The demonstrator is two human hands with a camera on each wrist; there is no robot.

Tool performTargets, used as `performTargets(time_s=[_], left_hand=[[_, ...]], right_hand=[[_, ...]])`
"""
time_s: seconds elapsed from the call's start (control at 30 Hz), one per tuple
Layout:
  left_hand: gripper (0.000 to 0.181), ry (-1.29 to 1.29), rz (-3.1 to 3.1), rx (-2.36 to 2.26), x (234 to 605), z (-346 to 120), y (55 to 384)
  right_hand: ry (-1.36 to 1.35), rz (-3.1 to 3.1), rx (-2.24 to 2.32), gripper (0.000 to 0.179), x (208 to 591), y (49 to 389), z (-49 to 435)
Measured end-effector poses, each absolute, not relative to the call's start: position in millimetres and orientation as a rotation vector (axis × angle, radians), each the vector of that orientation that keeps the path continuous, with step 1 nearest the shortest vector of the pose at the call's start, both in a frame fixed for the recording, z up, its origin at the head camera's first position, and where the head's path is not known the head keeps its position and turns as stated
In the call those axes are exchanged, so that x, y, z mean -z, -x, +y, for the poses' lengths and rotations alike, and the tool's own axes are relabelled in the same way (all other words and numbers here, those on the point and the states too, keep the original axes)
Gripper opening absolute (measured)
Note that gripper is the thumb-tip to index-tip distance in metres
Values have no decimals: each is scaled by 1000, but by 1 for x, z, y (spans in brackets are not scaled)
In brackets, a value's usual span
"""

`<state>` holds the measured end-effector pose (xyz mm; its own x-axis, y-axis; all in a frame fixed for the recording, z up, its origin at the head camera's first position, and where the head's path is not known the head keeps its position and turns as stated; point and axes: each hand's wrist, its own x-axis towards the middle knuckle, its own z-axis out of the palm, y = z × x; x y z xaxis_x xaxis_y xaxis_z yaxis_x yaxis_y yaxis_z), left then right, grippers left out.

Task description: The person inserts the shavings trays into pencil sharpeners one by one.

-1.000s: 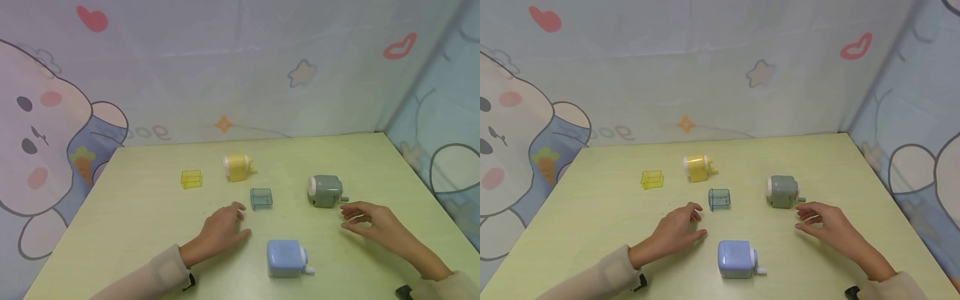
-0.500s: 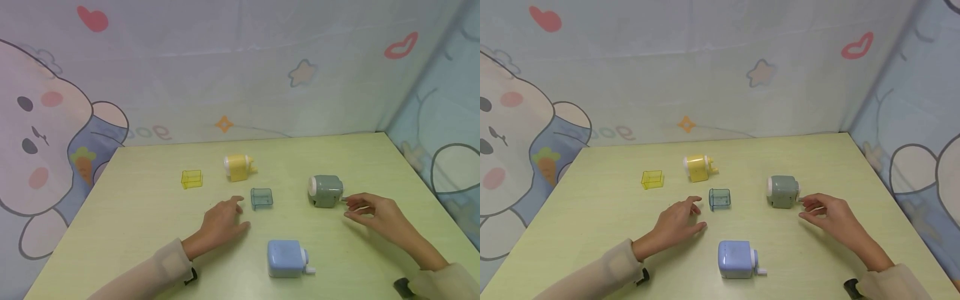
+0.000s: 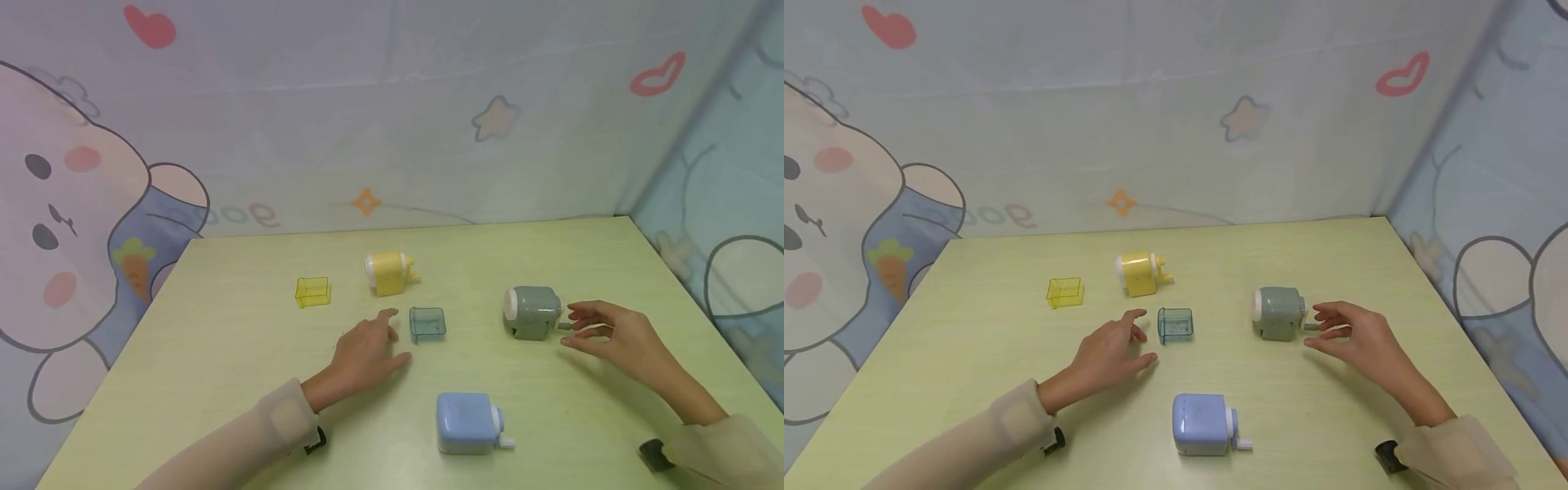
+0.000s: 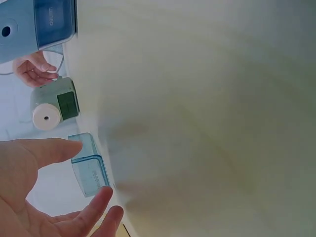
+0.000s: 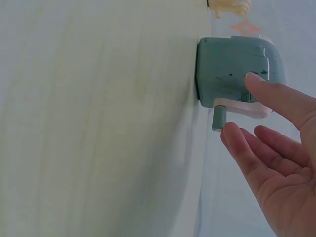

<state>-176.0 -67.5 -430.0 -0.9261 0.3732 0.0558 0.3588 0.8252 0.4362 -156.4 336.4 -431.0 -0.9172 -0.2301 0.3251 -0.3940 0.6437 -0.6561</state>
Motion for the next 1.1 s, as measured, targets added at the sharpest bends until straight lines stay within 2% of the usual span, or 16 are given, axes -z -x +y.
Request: performTargets(time_s=[0.47,1.1], left_hand=[[74,-598,2998,-641,435,-60,187],[74,-594,3004,-600,435,-51,198]], right_hand=[[-516,-2674,-1160,65,425,165,328],[-618,-2623,-1172,69,423,176,318]])
